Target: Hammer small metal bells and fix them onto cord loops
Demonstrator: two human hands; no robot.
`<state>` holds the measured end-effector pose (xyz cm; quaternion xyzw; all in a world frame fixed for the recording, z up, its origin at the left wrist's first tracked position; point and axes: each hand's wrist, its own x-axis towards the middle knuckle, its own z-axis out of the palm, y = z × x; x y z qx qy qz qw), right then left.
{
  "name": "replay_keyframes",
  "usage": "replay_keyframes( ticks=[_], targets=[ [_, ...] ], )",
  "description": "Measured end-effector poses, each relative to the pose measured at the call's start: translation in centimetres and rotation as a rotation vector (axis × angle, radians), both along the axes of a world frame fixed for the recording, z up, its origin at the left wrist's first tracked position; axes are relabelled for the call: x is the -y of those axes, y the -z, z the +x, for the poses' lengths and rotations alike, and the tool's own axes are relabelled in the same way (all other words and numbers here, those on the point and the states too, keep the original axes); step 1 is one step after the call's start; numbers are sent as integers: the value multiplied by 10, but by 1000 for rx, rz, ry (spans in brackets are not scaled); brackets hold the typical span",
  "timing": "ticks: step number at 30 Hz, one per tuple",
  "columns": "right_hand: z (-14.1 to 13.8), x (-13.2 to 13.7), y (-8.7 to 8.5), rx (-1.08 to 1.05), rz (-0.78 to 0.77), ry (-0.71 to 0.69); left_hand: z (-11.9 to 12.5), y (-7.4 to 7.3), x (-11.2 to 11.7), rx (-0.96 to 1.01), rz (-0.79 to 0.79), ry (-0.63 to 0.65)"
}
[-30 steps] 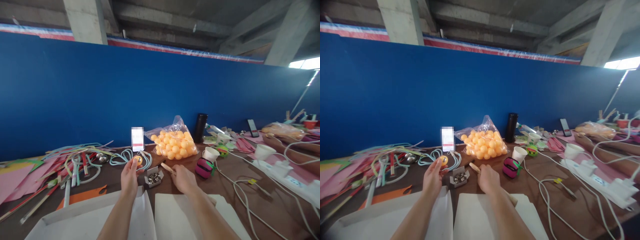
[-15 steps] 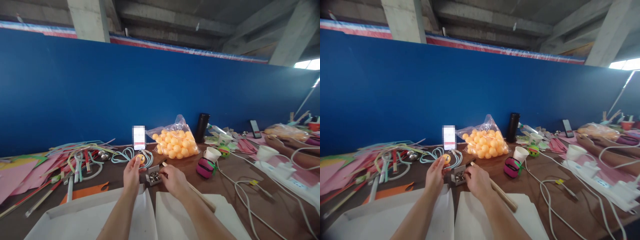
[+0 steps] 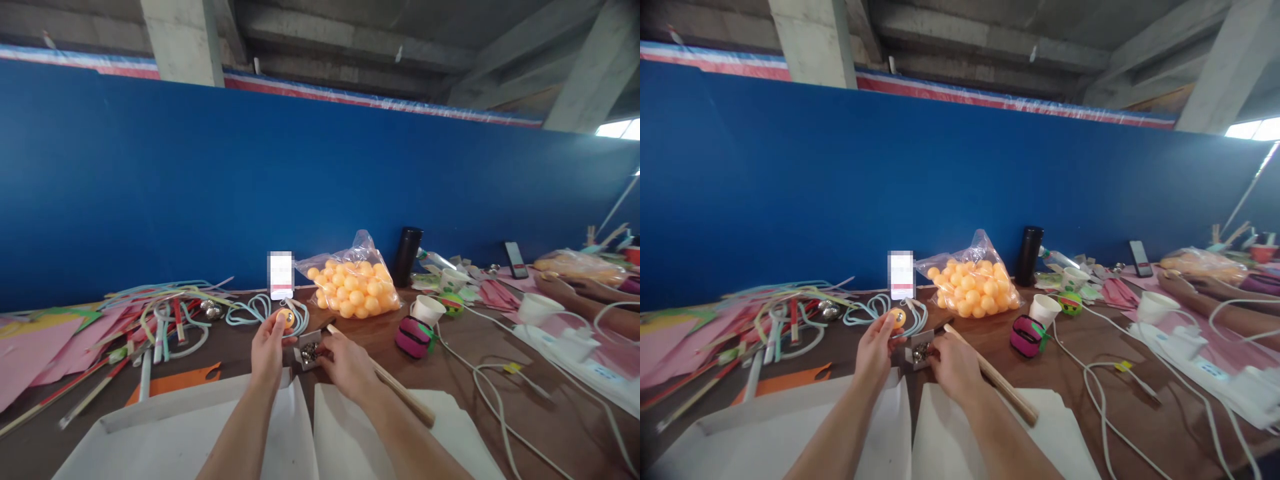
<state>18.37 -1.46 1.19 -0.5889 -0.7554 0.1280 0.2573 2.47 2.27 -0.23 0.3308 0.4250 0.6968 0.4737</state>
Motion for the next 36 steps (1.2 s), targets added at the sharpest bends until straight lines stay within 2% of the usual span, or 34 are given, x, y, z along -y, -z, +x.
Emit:
replay_keyframes(
  ticks=[8,17,22,28,32,36],
  targets=[
    [-1,-6,4,-103,36,25,1,-1,-1,22,-7,-8],
    [-5,-11,9,-383,137,-47,1,-1,-1,64,2,19],
    [-9,-14,5,-692,23,-64,1,-3,2,78,19,76],
    [-13,-9,-12,-1123,-159,-95,3,-7,7,116,83,249],
    [-15,-3,-20,-1281,-196,-157,7,-15,15,137,86,392],
    [-14,-3,-19,-1345,-247,-176,11,-19,20,145,65,493]
  ],
)
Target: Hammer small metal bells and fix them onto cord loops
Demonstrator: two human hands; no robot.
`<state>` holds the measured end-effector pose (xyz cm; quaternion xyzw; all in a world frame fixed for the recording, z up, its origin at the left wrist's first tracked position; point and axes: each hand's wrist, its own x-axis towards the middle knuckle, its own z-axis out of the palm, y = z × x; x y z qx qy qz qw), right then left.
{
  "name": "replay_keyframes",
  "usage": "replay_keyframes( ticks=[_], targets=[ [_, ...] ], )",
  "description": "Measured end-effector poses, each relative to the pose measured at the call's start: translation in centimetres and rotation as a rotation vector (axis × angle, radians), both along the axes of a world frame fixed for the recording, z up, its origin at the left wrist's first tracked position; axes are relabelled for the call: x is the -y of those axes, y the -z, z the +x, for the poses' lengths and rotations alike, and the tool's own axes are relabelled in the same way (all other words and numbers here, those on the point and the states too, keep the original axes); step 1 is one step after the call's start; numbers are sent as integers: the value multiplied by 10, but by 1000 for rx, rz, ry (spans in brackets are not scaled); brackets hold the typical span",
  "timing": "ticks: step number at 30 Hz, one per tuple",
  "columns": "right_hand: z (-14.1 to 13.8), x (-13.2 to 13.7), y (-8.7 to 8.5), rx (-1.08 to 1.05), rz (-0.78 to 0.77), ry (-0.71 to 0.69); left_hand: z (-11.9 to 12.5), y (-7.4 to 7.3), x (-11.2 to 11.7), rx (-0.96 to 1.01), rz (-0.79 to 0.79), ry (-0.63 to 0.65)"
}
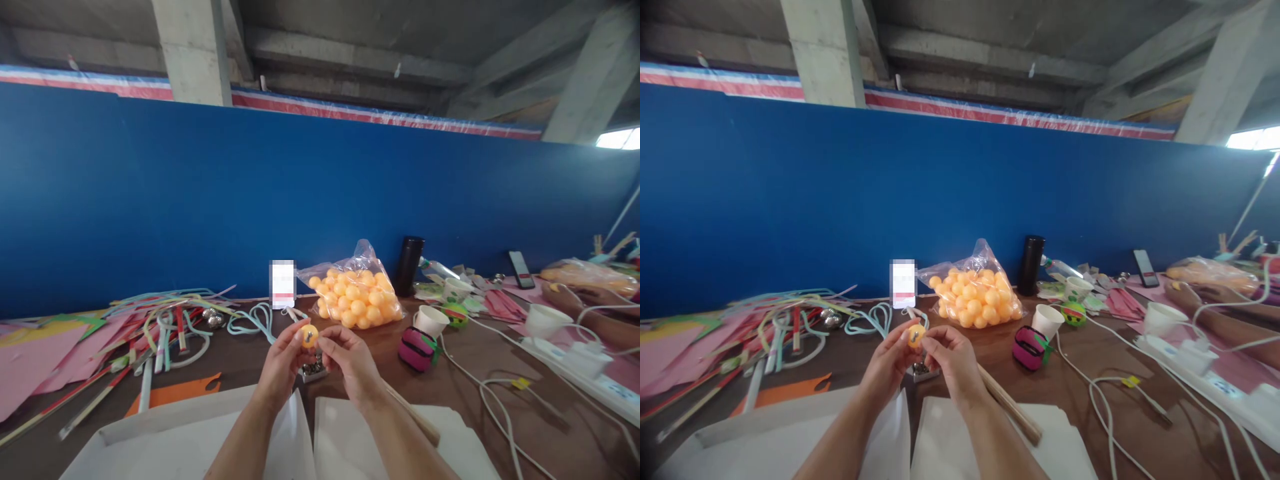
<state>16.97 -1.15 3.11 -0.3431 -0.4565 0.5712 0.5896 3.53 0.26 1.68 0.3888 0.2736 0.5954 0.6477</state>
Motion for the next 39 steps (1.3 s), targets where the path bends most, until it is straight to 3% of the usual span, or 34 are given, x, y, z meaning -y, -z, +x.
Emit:
replay_keyframes(
  ticks=[13,30,39],
  targets=[
    [5,-2,2,-117,-148,-64,-1,6,-2,17,21,110],
    [6,-3,3,-177,-195,-152,-2,1,0,-32,13,118],
    [7,-1,2,-196,-205,-164,-2,7,-3,-48,19,116]
  ],
)
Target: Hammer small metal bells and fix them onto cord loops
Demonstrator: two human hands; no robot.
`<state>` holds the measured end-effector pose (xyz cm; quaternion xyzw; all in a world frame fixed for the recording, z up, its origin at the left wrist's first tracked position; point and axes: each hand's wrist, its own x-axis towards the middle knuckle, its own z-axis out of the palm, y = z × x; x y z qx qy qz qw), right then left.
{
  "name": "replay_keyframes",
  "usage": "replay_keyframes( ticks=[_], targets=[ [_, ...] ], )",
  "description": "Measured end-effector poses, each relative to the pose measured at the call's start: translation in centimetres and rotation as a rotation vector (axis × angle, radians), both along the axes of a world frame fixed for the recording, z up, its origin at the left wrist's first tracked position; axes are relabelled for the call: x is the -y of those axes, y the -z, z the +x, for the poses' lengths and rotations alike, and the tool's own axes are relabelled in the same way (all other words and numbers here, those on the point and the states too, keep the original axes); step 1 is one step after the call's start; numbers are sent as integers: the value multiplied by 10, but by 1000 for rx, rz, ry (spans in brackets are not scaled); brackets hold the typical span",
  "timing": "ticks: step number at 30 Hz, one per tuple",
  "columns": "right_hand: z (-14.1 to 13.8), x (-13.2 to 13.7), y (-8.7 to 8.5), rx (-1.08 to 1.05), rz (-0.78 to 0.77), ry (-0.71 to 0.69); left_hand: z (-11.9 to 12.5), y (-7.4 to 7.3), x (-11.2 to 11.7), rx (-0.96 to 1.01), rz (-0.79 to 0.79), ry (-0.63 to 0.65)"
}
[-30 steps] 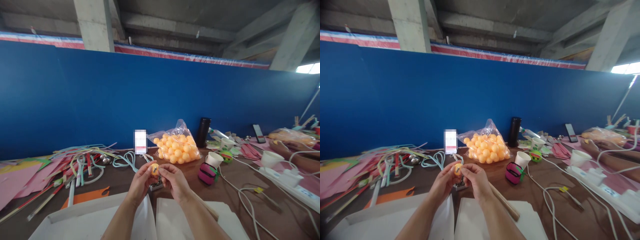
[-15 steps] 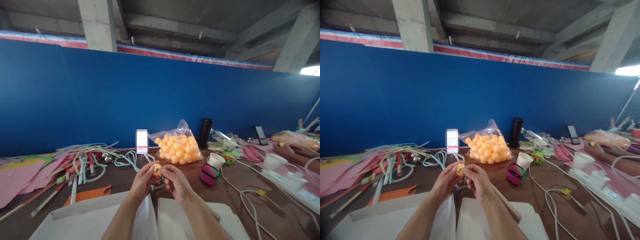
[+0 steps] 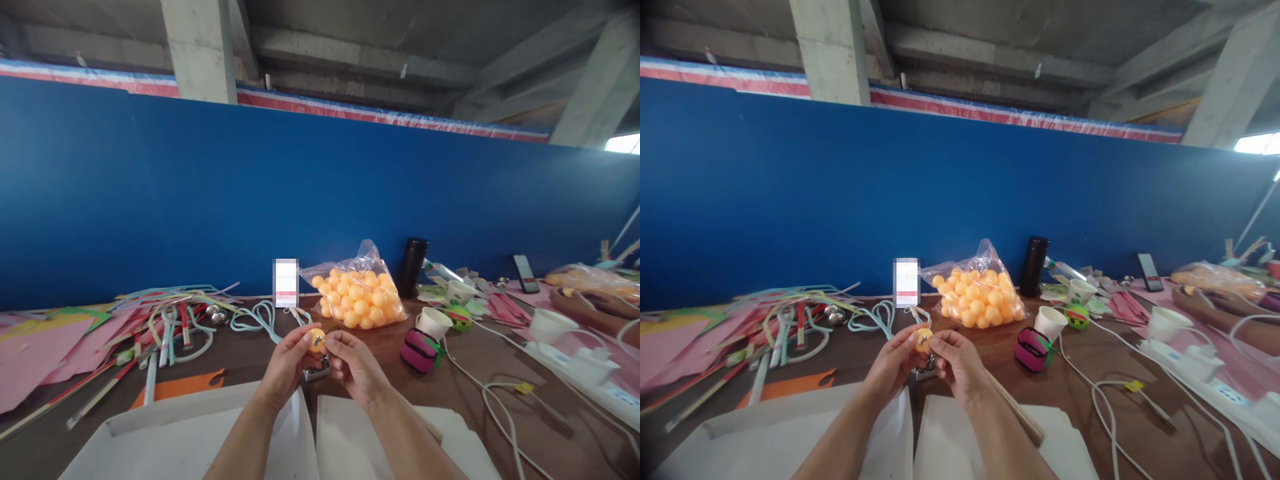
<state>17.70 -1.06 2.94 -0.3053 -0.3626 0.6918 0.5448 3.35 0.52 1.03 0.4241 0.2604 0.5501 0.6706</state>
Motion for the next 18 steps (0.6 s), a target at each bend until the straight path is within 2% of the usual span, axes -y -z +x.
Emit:
replay_keyframes(
  ticks=[18],
  targets=[
    [1,0,2,-30,-11,-22,-1,-2,3,-6,15,21]
  ],
)
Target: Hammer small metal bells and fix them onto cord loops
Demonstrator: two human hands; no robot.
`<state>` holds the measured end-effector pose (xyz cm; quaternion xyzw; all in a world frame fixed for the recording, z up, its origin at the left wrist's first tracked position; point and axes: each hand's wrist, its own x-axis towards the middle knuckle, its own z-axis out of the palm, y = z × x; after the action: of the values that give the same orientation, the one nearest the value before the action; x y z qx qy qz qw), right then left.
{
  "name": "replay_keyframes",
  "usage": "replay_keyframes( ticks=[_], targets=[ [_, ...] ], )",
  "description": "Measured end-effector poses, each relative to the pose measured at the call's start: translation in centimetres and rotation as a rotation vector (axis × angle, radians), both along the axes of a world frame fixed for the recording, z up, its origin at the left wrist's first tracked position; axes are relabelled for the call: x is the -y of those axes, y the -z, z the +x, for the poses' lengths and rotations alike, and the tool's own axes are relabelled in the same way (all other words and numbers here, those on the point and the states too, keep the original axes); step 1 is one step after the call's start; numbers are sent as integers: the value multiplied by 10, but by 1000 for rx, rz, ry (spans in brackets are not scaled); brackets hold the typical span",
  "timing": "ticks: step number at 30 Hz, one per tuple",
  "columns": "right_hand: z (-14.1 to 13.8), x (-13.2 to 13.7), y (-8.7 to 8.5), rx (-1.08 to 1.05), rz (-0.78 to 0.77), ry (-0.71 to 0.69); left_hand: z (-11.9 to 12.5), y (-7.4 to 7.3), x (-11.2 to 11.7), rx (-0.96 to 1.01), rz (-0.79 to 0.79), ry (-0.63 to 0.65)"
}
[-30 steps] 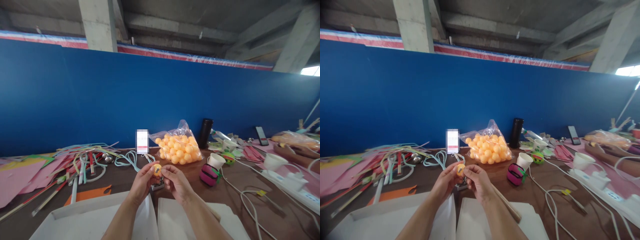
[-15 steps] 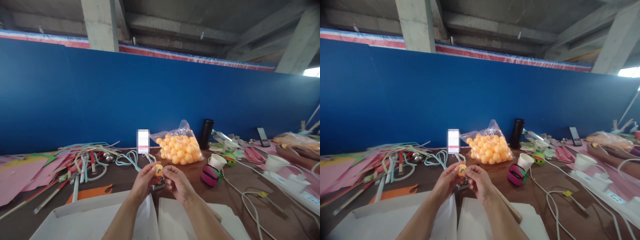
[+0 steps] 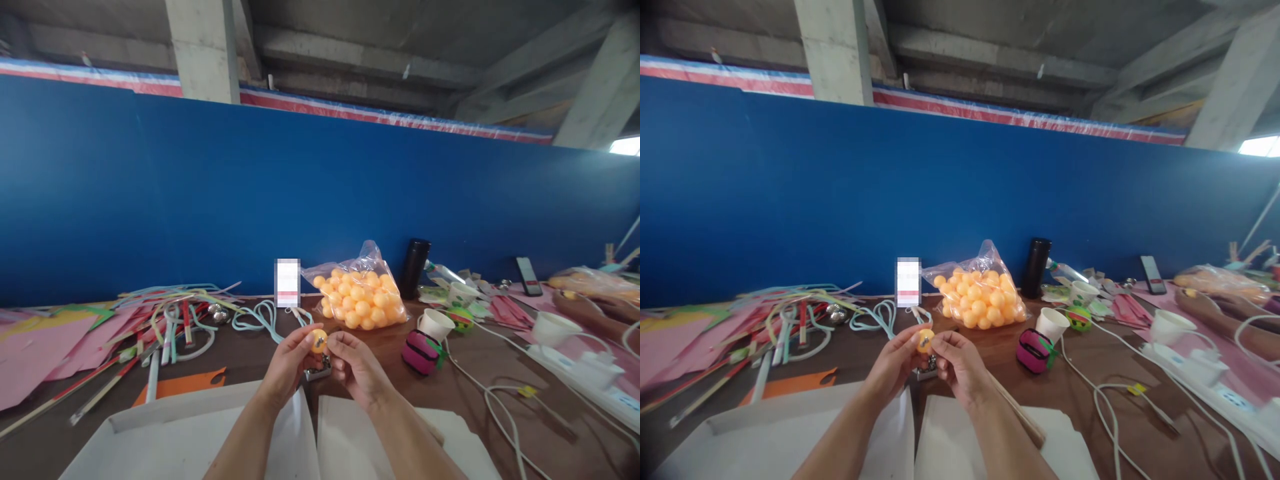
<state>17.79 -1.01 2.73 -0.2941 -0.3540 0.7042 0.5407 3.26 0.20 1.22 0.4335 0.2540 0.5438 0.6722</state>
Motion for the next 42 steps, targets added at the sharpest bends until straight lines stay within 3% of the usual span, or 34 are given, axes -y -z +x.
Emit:
replay_keyframes(
  ticks=[42],
  targets=[
    [0,2,2,43,96,-10,-2,0,0,72,19,55]
  ],
)
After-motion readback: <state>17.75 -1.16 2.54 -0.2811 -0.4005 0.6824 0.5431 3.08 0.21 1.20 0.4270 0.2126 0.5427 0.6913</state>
